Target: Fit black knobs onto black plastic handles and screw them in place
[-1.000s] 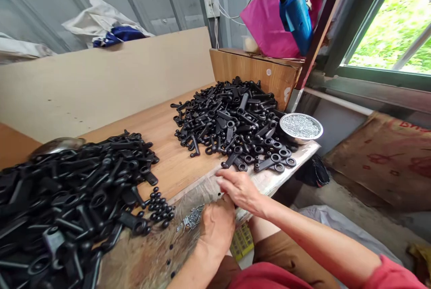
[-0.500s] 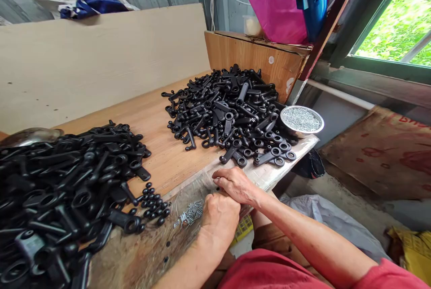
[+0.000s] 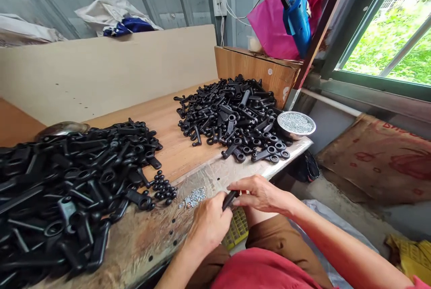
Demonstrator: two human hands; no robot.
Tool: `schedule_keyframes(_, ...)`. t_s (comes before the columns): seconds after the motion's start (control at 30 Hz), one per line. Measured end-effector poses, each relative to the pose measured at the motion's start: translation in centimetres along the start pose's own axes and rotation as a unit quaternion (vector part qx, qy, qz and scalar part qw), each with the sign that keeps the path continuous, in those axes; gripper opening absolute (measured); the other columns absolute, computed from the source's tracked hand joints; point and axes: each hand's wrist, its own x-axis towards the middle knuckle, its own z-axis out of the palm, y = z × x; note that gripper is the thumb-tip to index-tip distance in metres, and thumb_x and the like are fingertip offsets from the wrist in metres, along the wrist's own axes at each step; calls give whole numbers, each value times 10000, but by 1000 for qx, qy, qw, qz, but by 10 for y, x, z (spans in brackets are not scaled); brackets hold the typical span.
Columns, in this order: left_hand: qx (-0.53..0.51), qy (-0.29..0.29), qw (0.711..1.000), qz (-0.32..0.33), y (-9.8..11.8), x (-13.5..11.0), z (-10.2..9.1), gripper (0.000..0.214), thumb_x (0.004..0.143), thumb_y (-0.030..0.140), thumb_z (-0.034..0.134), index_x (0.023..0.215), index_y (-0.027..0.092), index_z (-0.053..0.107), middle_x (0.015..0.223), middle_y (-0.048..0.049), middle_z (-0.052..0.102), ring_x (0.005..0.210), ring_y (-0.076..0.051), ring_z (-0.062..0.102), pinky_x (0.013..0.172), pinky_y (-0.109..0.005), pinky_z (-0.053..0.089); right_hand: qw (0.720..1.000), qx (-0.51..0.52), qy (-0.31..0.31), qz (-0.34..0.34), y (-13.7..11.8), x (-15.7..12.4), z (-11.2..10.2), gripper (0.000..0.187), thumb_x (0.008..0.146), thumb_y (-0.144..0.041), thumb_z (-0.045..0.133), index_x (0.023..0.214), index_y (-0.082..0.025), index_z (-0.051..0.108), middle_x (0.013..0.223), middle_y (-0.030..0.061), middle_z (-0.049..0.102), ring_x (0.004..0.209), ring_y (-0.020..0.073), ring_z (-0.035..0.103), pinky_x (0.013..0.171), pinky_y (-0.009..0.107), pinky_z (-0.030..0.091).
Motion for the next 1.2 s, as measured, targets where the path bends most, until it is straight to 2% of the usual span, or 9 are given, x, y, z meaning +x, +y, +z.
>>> schedule_keyframes(0.1, -38, 22, 999, 15, 11, 3, 9, 257, 765, 171, 497, 1008, 223, 562, 821, 6, 687, 725, -157, 645, 604, -226, 447, 999, -17, 25, -12, 7, -17, -12, 235, 856, -303, 481, 901, -157, 660, 700, 21, 631, 607, 114, 537, 580, 189, 379)
schedule_keyframes(0.2, -87, 121, 988, 46, 14, 7, 15, 463, 757, 231, 521, 1208, 164, 440, 1106, -90, 618, 984, -201, 586, 822, -313, 458, 983, -119, 137, 1, 16, -26, -28, 215, 843, -281, 486, 849, -151, 657, 673, 35, 622, 589, 124, 539, 568, 206, 368)
schedule_keyframes(0.37, -127, 241, 957, 100, -6, 1, 13, 331, 786, 244, 466, 1088, 129, 539, 1004, -123, 650, 952, -224, 599, 840, -357, 480, 881, -364, 298, 56, 27, -18, -31, 286, 865, -324, 452, 716, -165, 637, 622, 52, 618, 572, 141, 535, 559, 246, 313)
schedule_keyframes(0.47, -126, 251, 954, 101, -23, -10, 11, 269, 811, 262, 449, 1014, 147, 583, 925, -100, 676, 881, -206, 631, 789, -317, 511, 843, -451, 280, 83, 36, 2, -14, 339, 888, -273, 399, 640, -170, 606, 573, 58, 594, 556, 147, 498, 550, 274, 264)
schedule_keyframes(0.7, -93, 330, 935, 91, -68, -47, 6, 248, 854, 335, 458, 978, 171, 598, 910, -68, 697, 815, -180, 660, 739, -244, 532, 842, -480, 235, 73, 67, 43, 5, 217, 845, -175, 464, 699, -140, 619, 623, 77, 620, 558, 155, 489, 529, 284, 239)
schedule_keyframes(0.9, -58, 392, 918, 13, -118, -87, 0, 225, 848, 318, 486, 1023, 203, 568, 917, -41, 690, 801, -182, 659, 753, -262, 528, 831, -503, 238, -1, 73, 41, -8, 239, 868, -275, 466, 819, -152, 665, 605, 57, 635, 548, 151, 532, 524, 259, 296)
schedule_keyframes(1.0, -19, 449, 892, -50, -146, -103, -4, 199, 852, 302, 471, 978, 192, 578, 892, -59, 677, 830, -198, 639, 798, -299, 506, 828, -480, 275, -96, 72, 28, -9, 229, 859, -280, 494, 889, -144, 675, 568, 44, 639, 523, 142, 555, 508, 242, 330)
schedule_keyframes(1.1, 60, 466, 869, -153, -174, -115, -10, 239, 855, 312, 425, 920, 167, 604, 906, -105, 667, 866, -237, 615, 802, -353, 489, 794, -453, 338, -226, 73, 22, -6, 231, 774, -183, 628, 1003, -160, 653, 582, 8, 654, 488, 113, 563, 516, 220, 361)
schedule_keyframes(1.2, 87, 451, 854, -242, -196, -121, -12, 315, 853, 316, 383, 918, 117, 618, 940, -167, 657, 889, -297, 596, 787, -424, 476, 806, -408, 328, -276, 61, 31, 7, 277, 800, -153, 591, 1075, -132, 620, 642, 35, 674, 501, 129, 587, 588, 236, 414)
